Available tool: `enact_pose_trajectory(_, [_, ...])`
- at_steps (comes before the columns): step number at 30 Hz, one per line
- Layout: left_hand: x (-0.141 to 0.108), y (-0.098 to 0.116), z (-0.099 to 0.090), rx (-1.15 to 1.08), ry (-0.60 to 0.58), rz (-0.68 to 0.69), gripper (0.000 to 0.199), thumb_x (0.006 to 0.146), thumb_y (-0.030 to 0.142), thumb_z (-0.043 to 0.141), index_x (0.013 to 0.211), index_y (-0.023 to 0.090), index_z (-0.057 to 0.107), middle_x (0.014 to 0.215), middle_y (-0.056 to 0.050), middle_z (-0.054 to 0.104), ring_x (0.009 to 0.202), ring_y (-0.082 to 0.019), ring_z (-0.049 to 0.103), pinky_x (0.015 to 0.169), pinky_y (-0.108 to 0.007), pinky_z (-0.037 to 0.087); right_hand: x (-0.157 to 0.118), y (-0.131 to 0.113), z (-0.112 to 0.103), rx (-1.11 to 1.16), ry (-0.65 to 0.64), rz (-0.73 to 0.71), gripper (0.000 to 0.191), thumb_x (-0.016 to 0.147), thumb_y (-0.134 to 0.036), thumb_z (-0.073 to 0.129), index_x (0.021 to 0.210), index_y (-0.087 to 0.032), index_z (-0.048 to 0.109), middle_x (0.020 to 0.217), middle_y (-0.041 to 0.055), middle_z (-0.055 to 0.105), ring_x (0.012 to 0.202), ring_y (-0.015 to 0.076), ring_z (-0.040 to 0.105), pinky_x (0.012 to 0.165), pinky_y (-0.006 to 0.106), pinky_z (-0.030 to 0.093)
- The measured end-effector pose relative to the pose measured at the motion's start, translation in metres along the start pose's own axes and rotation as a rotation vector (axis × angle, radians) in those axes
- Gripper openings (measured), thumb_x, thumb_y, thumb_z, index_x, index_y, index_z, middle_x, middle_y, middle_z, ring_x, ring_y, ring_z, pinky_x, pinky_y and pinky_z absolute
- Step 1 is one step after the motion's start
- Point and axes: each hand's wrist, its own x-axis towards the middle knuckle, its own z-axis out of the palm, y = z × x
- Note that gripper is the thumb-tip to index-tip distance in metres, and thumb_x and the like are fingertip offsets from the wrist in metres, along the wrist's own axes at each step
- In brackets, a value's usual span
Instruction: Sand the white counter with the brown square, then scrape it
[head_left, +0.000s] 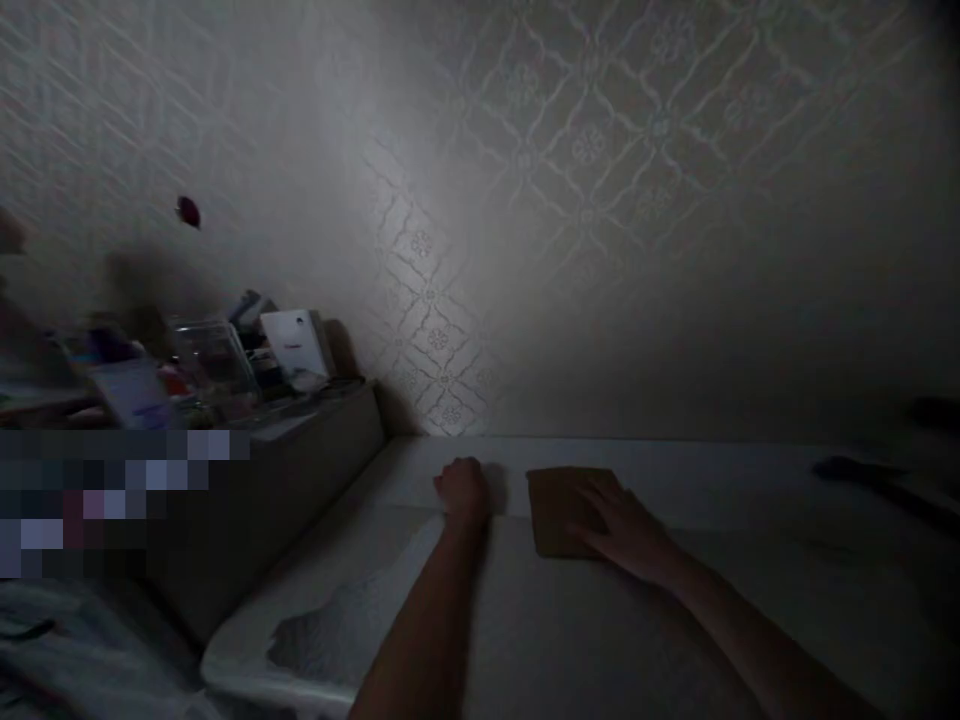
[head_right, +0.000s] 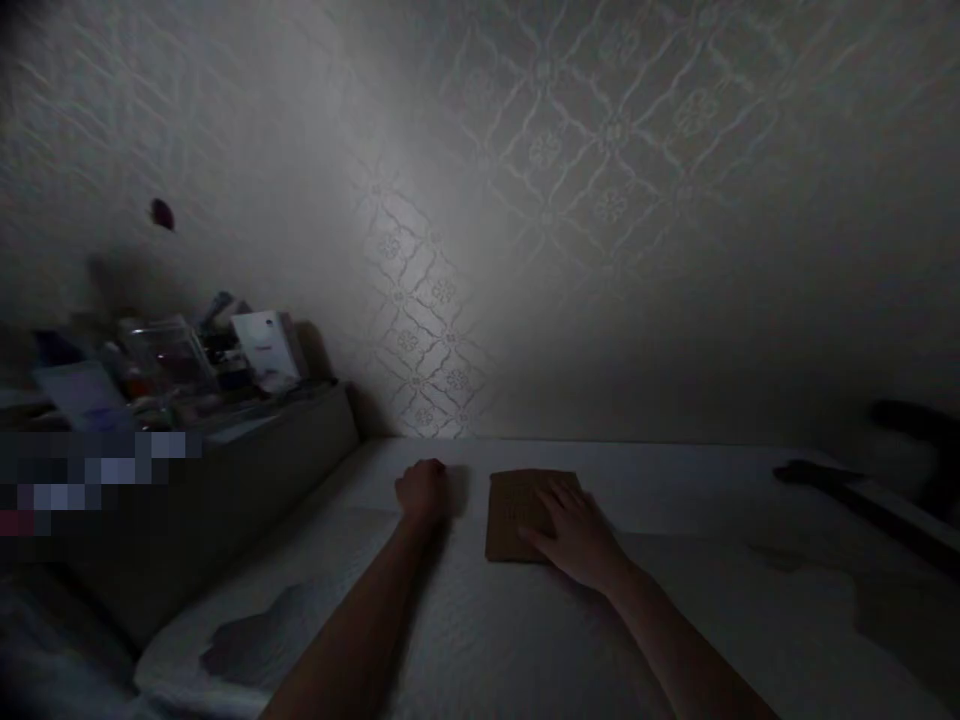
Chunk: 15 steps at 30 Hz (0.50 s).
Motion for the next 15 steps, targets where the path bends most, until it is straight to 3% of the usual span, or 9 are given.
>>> enact_pose_trajectory(8, [-0.006, 0.015, -0.007, -0.020, 0.047, 0.105, 0.032, 0.087, 0.018, 0.039, 0.102, 0.022, 0.067, 0.104, -0.009, 0.064, 0.099, -0.023, 0.058, 0.084, -0.036, 0.042, -0.001, 0.000, -0.001, 0.083, 0.049, -0.013, 0.069, 0.080, -0.062, 0.042, 0.131, -0.016, 0.047, 0.141, 0.0130, 0.039, 0.132, 0.0283, 0.030, 0.108, 0.047, 0.022])
enact_pose_trajectory(13, [-0.028, 0.035, -0.008, -0.123, -0.096, 0.428, 0.030, 0.086, 0.027, 0.042, 0.103, 0.019, 0.066, 0.105, -0.009, 0.063, 0.099, -0.019, 0.058, 0.088, -0.028, 0.042, 0.001, 0.001, -0.003, 0.323, 0.154, -0.052, 0.046, 0.086, -0.044, 0.039, 0.123, -0.020, 0.053, 0.122, 0.0101, 0.059, 0.111, 0.0230, 0.054, 0.097, 0.039, 0.040])
enact_pose_trajectory(15, [-0.045, 0.046, -0.007, -0.154, -0.178, 0.594, 0.034, 0.086, 0.032, 0.041, 0.107, 0.019, 0.063, 0.110, -0.010, 0.062, 0.102, -0.020, 0.056, 0.092, -0.030, 0.041, 0.001, 0.002, -0.004, 0.369, 0.198, -0.059, 0.042, 0.088, -0.039, 0.035, 0.120, -0.019, 0.055, 0.117, 0.0091, 0.062, 0.106, 0.0212, 0.058, 0.093, 0.036, 0.043])
